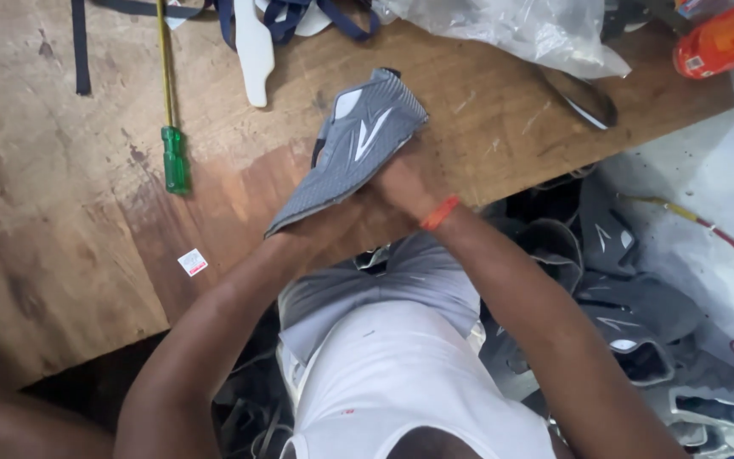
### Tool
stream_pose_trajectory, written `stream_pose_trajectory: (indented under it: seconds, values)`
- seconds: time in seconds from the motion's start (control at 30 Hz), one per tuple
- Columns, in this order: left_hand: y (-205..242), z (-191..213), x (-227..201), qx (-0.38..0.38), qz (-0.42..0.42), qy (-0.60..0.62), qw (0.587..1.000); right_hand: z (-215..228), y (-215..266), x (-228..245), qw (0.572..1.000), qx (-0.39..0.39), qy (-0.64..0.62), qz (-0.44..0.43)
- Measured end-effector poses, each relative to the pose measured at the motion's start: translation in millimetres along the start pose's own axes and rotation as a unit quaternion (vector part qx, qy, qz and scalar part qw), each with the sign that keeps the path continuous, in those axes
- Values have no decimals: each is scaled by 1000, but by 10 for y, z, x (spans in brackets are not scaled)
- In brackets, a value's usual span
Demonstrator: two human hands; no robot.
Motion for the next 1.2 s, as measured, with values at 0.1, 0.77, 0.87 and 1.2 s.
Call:
stream_pose_trajectory:
  seconds: [0.1,0.77,0.87,1.2]
  values:
    - [15,-132,86,19,-1,-8,1000,-51,-99,178,1000,13,5,-5]
    - [24,-328,135,-2,-67,-198,978,1492,-419,1107,991,-101,55,70]
    - [-19,193,-158,-164,-69,-131,975,1324,-388,564,966,-49,-244,-70]
    - [-171,187,409,-124,-8,-83,989,782,67,1202,964,235,-108,57]
Point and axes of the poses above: each hand's wrist, its own y-axis away from the middle knuckle, its own z-axis out of the back of the hand, x = y × z, the point moved 10 cm from there along -y, towards the middle knuckle, and after that the axes turned 13 degrees about -z, right-handed, at the moved point
